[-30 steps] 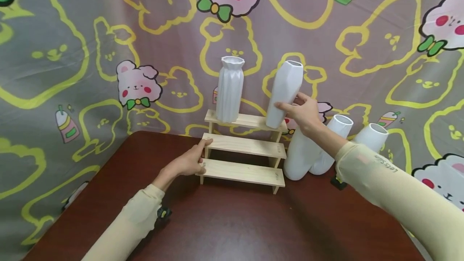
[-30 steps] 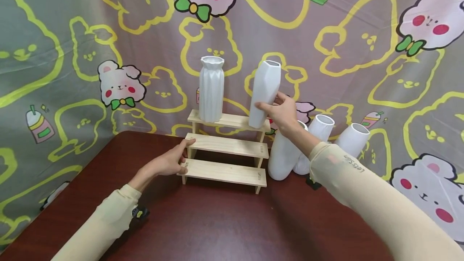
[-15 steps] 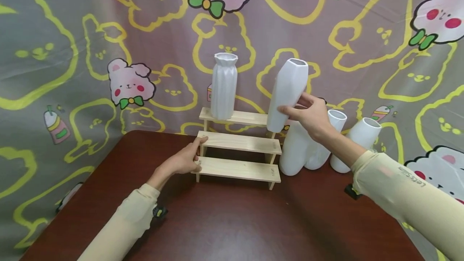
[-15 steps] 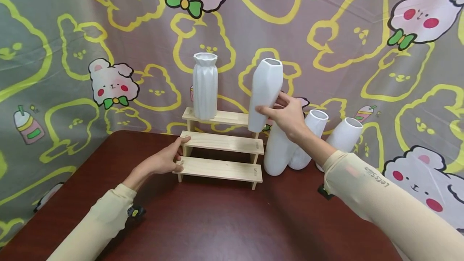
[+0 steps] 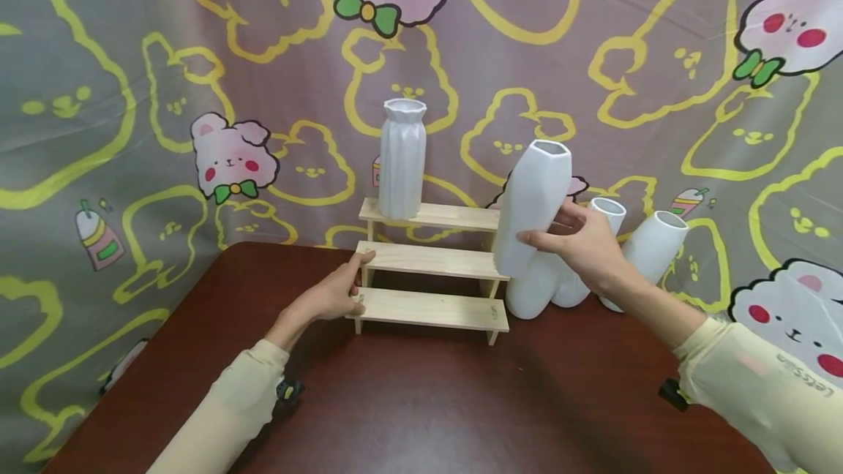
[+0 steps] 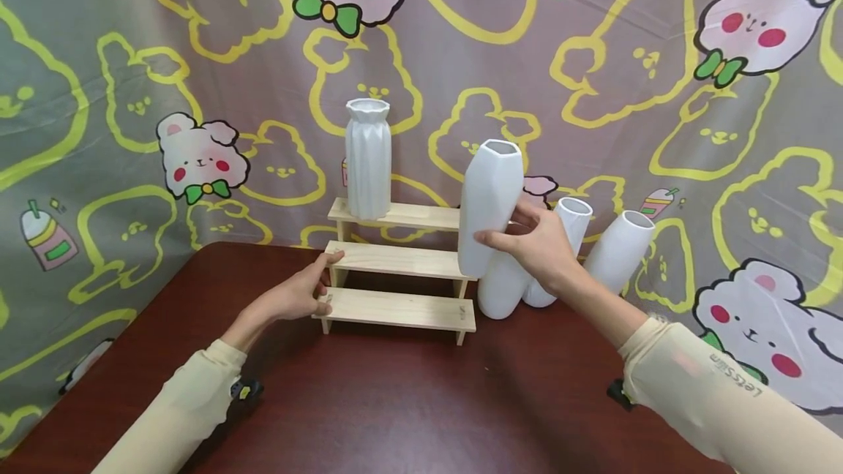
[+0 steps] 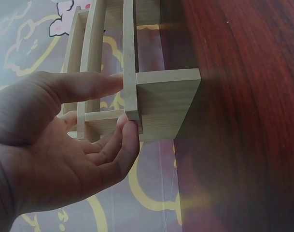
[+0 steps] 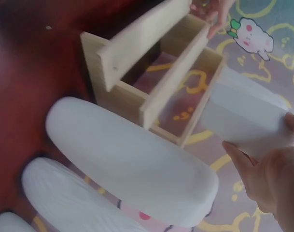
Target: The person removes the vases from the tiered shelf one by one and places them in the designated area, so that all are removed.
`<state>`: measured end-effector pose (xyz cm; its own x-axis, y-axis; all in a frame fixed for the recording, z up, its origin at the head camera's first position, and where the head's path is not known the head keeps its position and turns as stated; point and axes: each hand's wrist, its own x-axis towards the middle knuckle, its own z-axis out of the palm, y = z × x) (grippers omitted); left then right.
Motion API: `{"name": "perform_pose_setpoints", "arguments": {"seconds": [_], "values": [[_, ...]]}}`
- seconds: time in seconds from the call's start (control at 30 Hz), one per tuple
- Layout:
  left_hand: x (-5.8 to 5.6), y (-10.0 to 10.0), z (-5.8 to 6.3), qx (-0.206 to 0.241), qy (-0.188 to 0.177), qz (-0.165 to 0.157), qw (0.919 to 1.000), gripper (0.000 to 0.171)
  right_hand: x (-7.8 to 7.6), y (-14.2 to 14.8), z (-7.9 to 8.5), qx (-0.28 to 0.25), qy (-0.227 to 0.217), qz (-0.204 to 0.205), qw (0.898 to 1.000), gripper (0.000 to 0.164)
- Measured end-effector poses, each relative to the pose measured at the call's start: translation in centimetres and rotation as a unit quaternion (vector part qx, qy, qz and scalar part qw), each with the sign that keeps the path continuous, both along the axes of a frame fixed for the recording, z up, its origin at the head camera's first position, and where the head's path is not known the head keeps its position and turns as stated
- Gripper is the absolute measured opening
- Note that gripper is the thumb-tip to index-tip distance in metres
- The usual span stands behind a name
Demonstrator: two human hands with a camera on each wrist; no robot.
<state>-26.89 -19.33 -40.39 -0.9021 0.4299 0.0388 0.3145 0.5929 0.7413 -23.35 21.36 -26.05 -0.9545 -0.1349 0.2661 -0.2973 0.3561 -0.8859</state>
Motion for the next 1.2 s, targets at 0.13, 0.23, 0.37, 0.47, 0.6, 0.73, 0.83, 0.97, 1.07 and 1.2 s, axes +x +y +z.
{"name": "perform_pose_setpoints", "arguments": {"seconds": [0.13,0.23,0.37,0.47,0.6,0.73,0.83,0.97,1.07,1.2], "values": [[0.0,0.4,-0.1,0.001,0.001,-0.005,1.0,0.107,1.3,1.0,-1.4,-0.005,-0.003,-0.016,1.0,0.065],[-0.1,0.6,0.0,0.002,0.005,-0.008,1.0,0.107,2.1,1.8,-2.4,0.003,0.0,-0.034,0.999,0.064],[-0.1,0.7,0.0,0.006,0.006,-0.01,0.9999,0.106,2.9,3.0,-3.7,0.017,0.004,-0.04,0.999,0.062],[-0.1,0.6,0.1,0.011,0.004,-0.009,0.9999,0.106,3.4,4.1,-5.1,0.024,0.008,-0.036,0.999,0.061],[0.0,0.4,0.0,0.016,0.001,-0.008,0.9998,0.107,4.0,5.7,-7.7,0.048,0.02,-0.041,0.998,0.06],[0.1,0.1,-0.2,0.015,0.006,-0.009,0.9998,0.106,4.5,7.3,-10.4,0.069,0.028,-0.048,0.996,0.059],[0.1,0.0,-0.2,0.016,0.009,-0.011,0.9998,0.105,4.9,8.4,-12.0,0.07,0.023,-0.055,0.996,0.06],[0.1,-0.1,-0.2,0.02,0.005,-0.011,0.9997,0.106,5.3,9.8,-13.6,0.071,0.016,-0.061,0.995,0.061],[0.0,-0.2,-0.3,0.02,0.003,-0.009,0.9998,0.107,5.5,10.7,-14.3,0.077,0.016,-0.067,0.995,0.061],[-0.1,-0.2,-0.3,0.015,0.007,-0.007,0.9998,0.107,5.4,12.2,-14.7,0.098,0.02,-0.091,0.991,0.063]]}}
